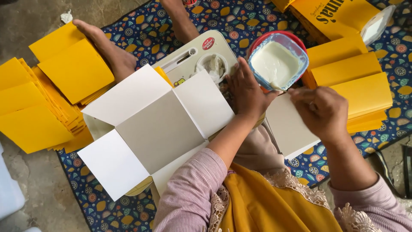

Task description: The person sits on a mat on the floor and applies glue with a small stick to white paper inserts, then folds and presses yellow paper around them to assemble envelopes, working through a stack of pre-cut papers.

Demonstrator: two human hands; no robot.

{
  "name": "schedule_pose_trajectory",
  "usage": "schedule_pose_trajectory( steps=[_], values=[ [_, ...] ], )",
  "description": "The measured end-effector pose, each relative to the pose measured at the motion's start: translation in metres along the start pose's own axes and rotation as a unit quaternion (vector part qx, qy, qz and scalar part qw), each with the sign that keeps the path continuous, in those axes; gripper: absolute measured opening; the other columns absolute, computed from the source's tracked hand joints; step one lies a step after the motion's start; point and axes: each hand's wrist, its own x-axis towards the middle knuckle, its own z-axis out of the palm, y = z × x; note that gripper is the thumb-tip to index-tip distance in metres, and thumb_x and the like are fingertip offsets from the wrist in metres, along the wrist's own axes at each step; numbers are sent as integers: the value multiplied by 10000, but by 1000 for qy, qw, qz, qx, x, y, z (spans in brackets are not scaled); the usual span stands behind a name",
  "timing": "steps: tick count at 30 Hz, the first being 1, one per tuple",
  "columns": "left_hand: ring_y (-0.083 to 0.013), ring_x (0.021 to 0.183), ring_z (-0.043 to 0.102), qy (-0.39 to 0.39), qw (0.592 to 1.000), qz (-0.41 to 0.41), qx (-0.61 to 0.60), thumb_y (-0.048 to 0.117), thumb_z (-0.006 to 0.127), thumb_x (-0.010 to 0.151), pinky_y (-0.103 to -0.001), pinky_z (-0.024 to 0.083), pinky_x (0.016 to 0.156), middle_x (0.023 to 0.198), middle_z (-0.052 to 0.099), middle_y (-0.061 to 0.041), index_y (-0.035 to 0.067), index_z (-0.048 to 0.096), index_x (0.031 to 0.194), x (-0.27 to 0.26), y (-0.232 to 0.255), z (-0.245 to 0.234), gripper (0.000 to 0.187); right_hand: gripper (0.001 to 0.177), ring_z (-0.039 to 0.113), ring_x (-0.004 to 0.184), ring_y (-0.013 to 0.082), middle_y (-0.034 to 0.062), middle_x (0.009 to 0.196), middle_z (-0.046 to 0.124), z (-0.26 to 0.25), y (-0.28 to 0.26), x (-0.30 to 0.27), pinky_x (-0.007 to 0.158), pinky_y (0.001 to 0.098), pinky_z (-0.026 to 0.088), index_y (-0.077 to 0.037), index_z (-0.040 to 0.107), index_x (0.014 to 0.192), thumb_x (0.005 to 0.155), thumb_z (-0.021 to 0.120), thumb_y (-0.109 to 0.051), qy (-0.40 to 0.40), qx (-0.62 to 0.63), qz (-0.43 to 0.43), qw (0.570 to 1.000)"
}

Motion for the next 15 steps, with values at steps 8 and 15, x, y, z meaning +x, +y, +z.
schedule_pose_trajectory(
  steps=[8, 15],
  values=[
    [-478, 1453, 405, 20, 996, -48, -67, 453, 905, 592, -665, 168, 1245, 1516, 416, -321, -30, -19, 1604, 5, 17, -11, 1453, 121, 568, 635, 185, 130, 807, 678, 55, 21, 11, 575, 284, 439, 44, 733, 1004, 960, 837, 88, 93, 78, 115, 986],
    [-444, 1444, 437, 19, 998, -9, -58, 537, 871, 612, -639, 257, 1235, 1563, 394, -300, 53, -139, 1624, -1, 4, -4, 1509, 227, 424, 601, 93, 145, 851, 665, 40, 0, 13, 550, 224, 317, 86, 592, 930, 1058, 763, 165, 93, 134, 102, 981]
  ],
)
